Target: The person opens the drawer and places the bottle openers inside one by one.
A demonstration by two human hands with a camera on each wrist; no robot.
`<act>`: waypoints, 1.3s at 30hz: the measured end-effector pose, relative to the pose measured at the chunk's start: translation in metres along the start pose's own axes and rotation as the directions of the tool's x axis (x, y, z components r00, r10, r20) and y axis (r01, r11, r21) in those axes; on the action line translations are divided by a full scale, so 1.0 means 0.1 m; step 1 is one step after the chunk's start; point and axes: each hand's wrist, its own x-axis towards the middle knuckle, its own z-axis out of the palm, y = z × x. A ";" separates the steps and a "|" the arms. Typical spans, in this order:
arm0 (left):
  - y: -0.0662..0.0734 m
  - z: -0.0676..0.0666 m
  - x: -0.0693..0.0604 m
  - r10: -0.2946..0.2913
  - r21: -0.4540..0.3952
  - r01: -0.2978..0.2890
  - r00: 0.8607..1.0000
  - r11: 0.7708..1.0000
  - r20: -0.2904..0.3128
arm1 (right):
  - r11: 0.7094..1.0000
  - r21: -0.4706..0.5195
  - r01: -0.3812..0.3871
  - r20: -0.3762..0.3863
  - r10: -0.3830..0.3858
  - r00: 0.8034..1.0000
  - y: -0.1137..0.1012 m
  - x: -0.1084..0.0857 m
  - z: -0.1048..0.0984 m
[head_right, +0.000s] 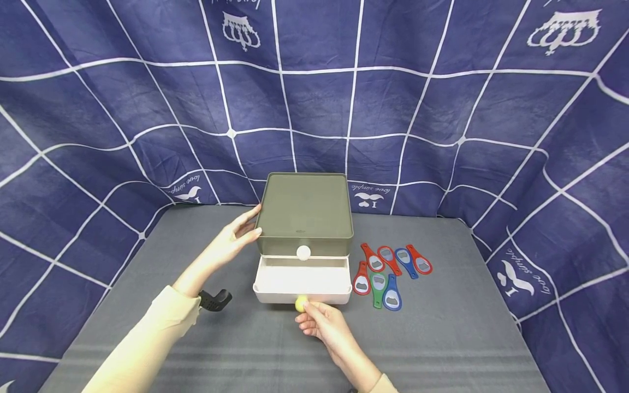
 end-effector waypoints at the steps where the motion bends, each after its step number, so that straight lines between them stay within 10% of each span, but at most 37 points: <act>1: 0.00 0.00 0.00 0.003 0.003 -0.003 1.000 1.000 0.002 | 1.000 0.002 -0.005 0.007 0.005 1.000 0.01 -0.03 0.00; 24: 0.06 0.00 -0.02 -0.027 -0.041 0.028 0.999 0.999 0.019 | 0.997 0.025 -0.071 0.107 0.068 0.992 0.10 -0.14 -0.09; 39: 0.05 0.01 -0.02 -0.023 -0.030 0.023 1.000 0.999 0.015 | 0.975 -0.210 -0.075 -0.067 0.062 0.996 -0.01 -0.19 -0.97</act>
